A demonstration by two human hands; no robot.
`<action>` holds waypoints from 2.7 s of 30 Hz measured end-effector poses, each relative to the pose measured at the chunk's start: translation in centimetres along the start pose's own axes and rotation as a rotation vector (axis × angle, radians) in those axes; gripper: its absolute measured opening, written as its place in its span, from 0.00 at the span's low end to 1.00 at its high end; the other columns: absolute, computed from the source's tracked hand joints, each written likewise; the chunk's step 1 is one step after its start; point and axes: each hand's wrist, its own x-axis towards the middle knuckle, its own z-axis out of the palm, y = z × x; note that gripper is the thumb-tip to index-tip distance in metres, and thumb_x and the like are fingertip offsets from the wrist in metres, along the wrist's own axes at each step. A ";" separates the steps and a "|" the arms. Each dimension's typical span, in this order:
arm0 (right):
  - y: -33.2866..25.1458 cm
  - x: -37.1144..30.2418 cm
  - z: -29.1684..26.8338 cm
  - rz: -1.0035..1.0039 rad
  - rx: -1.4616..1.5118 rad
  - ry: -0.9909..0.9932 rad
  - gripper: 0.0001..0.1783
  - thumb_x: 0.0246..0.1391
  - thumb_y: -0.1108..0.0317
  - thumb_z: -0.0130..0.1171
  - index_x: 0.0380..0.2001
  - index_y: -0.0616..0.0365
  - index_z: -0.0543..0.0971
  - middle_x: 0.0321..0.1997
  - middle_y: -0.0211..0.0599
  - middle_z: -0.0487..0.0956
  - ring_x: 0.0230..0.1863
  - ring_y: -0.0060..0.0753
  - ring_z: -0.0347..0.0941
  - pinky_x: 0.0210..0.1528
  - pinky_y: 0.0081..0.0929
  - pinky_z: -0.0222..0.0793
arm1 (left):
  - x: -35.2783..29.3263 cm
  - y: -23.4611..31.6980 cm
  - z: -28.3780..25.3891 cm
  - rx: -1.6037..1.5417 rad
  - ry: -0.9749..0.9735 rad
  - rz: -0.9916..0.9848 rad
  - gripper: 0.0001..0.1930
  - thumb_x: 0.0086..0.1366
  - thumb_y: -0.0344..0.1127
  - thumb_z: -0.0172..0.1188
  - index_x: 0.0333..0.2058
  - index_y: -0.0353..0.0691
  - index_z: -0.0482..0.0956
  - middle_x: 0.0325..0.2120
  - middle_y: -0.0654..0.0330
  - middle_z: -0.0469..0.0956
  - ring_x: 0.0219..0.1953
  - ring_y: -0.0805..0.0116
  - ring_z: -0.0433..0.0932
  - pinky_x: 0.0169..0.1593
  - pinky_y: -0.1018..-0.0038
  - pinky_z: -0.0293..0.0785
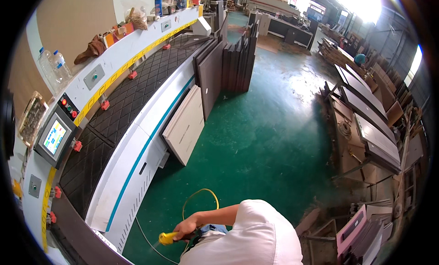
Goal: The person wipes a large dark wood panel with a small block and then uses an air spray gun to clean the surface and edges of the panel.
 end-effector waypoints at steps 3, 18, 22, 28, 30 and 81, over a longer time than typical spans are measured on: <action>0.7 -0.4 1.3 -0.131 0.374 0.400 0.26 0.75 0.40 0.48 0.56 0.50 0.75 0.35 0.24 0.77 0.37 0.19 0.72 0.41 0.24 0.70 | -0.1 -0.1 0.9 -0.057 -0.012 0.132 0.35 0.76 0.61 0.48 0.70 0.42 0.69 0.75 0.38 0.55 0.75 0.34 0.58 0.67 0.26 0.54; -0.7 2.9 9.9 0.153 0.425 0.191 0.20 0.71 0.59 0.52 0.58 0.61 0.73 0.41 0.36 0.85 0.38 0.28 0.82 0.41 0.27 0.80 | 0.0 2.9 -4.5 -0.082 0.078 0.376 0.35 0.73 0.66 0.53 0.63 0.42 0.78 0.65 0.44 0.73 0.69 0.39 0.68 0.67 0.37 0.64; 2.5 9.4 13.5 -0.061 1.061 -0.078 0.34 0.60 0.65 0.57 0.68 0.59 0.66 0.62 0.52 0.78 0.58 0.46 0.79 0.58 0.38 0.79 | 1.8 -0.1 2.5 -0.076 -0.139 0.252 0.36 0.74 0.60 0.55 0.73 0.48 0.64 0.76 0.52 0.57 0.77 0.48 0.54 0.71 0.34 0.52; -1.5 5.9 18.0 -0.043 0.993 -0.008 0.43 0.64 0.37 0.59 0.73 0.47 0.63 0.69 0.49 0.73 0.75 0.61 0.62 0.72 0.56 0.62 | 0.9 1.4 -4.7 -0.312 -0.238 0.267 0.35 0.73 0.57 0.55 0.70 0.41 0.67 0.76 0.48 0.57 0.79 0.45 0.48 0.75 0.34 0.41; -0.7 7.3 16.7 -0.013 0.940 -0.069 0.48 0.64 0.27 0.52 0.75 0.46 0.61 0.67 0.49 0.73 0.76 0.65 0.59 0.73 0.56 0.61 | 1.6 1.9 -3.1 -0.339 -0.222 0.232 0.36 0.75 0.59 0.52 0.71 0.41 0.66 0.77 0.49 0.55 0.80 0.46 0.46 0.77 0.37 0.37; -1.5 7.1 17.9 -0.223 -0.238 0.494 0.28 0.76 0.48 0.49 0.63 0.62 0.69 0.42 0.32 0.78 0.41 0.22 0.72 0.44 0.24 0.70 | 1.3 1.9 -3.1 -0.344 -0.306 0.154 0.34 0.78 0.55 0.48 0.73 0.41 0.62 0.78 0.54 0.53 0.81 0.55 0.45 0.80 0.47 0.33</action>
